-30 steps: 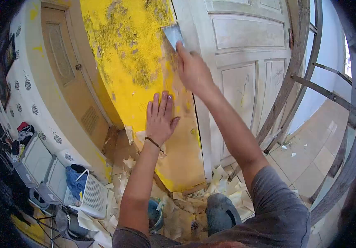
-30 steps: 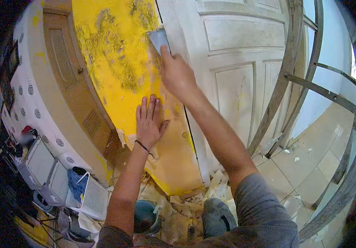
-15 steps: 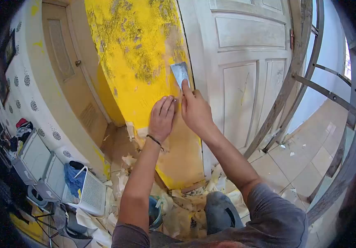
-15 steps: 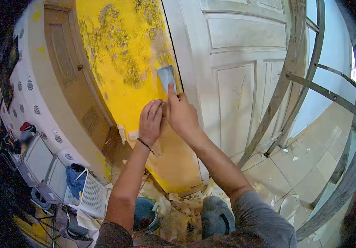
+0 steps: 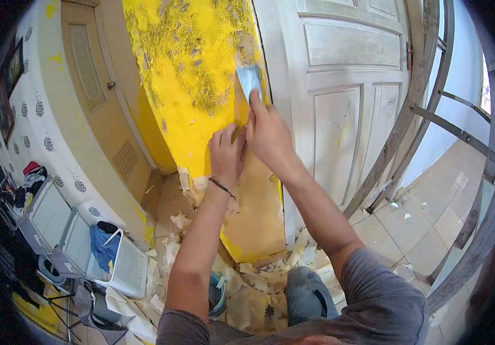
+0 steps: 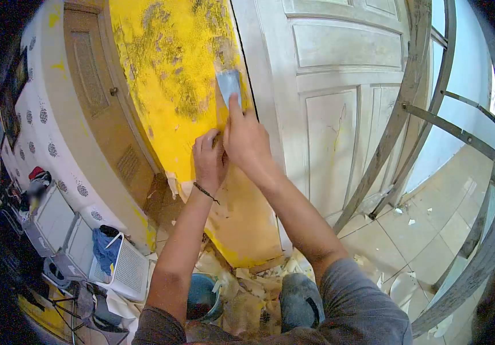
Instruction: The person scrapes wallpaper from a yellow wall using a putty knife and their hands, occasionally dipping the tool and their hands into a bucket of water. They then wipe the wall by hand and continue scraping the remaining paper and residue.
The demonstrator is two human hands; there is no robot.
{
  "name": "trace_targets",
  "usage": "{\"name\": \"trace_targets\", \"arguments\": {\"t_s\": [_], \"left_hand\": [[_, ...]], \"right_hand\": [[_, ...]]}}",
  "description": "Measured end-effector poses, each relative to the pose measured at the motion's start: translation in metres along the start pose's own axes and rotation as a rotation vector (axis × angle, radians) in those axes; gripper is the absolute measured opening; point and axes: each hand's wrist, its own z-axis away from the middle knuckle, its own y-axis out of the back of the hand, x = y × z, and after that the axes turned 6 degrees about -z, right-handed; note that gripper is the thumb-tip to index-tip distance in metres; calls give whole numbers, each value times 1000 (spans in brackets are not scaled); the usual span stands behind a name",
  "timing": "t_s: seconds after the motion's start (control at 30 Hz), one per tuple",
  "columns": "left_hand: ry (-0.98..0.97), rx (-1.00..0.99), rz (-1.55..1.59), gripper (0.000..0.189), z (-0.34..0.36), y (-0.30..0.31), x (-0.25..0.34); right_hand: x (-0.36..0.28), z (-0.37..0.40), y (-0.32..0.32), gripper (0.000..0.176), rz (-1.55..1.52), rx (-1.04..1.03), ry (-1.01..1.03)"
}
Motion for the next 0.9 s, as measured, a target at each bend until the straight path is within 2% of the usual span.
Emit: {"name": "trace_targets", "arguments": {"t_s": [0.07,0.2,0.23,0.27,0.37,0.43,0.5,0.57,0.63,0.7,0.8,0.9], "left_hand": [[12,63,70,26,-1,-1,1],[70,12,78,20,-3,-4,-2],[21,39,72,16,-4,-5,-5],[-28,68,64,14,-6,-5,-7],[14,26,29,12,-12,-3,-5],[30,31,11,11,-14,-3,-3],[50,40,-1,11,-14,0,2],[73,-70,2,15,-13,6,5],[66,-35,-1,16,-6,-2,3],[53,-9,14,22,-4,2,4],[121,-5,33,16,-7,2,3],[58,-60,21,14,-6,1,-3]], "right_hand": [[-9,-34,6,44,-24,30,11],[-28,-115,27,30,15,95,86],[-29,-135,29,27,33,112,127],[-33,-151,35,27,32,109,131],[-37,-177,47,32,72,92,152],[-30,-175,50,31,69,130,262],[-23,-130,48,33,67,67,216],[-4,-61,32,41,75,84,196],[1,8,21,43,73,-34,19],[15,45,7,46,2,-63,-12],[13,23,2,45,-27,-30,-45],[-10,-39,18,42,-38,48,36]]}}
